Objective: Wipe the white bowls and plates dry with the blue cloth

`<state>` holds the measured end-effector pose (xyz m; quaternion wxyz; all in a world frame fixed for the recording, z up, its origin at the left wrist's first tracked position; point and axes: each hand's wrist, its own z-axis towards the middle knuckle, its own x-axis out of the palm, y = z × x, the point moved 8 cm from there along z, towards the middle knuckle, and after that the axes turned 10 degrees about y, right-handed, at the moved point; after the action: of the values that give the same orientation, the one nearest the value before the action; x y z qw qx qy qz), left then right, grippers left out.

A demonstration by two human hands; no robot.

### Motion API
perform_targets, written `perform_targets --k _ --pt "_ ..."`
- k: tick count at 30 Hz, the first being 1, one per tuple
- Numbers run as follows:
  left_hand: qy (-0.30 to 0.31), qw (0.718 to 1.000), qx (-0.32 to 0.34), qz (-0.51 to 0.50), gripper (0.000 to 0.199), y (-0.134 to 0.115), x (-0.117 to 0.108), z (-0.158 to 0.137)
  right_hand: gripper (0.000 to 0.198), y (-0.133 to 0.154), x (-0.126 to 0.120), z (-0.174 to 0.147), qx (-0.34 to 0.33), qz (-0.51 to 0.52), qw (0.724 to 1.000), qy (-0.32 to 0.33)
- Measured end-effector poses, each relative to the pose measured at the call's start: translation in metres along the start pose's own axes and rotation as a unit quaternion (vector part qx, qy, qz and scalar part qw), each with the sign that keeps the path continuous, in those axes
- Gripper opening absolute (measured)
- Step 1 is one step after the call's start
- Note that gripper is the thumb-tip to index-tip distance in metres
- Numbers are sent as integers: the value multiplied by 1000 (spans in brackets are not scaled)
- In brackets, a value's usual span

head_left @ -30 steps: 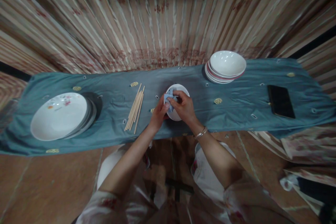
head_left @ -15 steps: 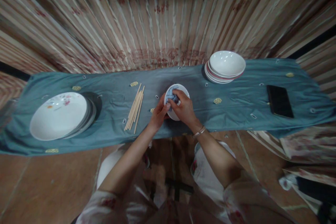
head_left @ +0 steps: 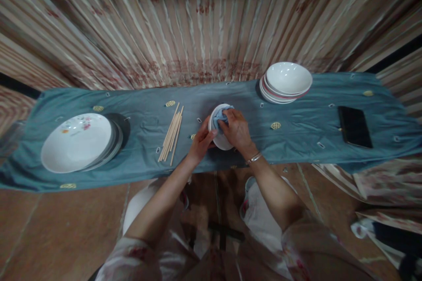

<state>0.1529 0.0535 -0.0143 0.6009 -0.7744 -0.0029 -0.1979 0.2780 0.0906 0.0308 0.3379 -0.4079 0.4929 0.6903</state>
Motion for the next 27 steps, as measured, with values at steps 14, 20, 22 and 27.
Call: perform_targets --k 14,20,22,27 --pt "3 1000 -8 13 86 0 0 1 27 -4 3 -21 -37 -84 993 69" --pt "0 1000 -12 12 85 1 -1 1 29 -12 9 -31 -76 -65 991 86" --pt "1 1000 -10 11 84 1 -1 2 28 -14 10 -33 -92 -45 991 89" --pt "8 1000 -8 12 90 2 -1 3 27 -17 14 -36 -99 -6 989 107"
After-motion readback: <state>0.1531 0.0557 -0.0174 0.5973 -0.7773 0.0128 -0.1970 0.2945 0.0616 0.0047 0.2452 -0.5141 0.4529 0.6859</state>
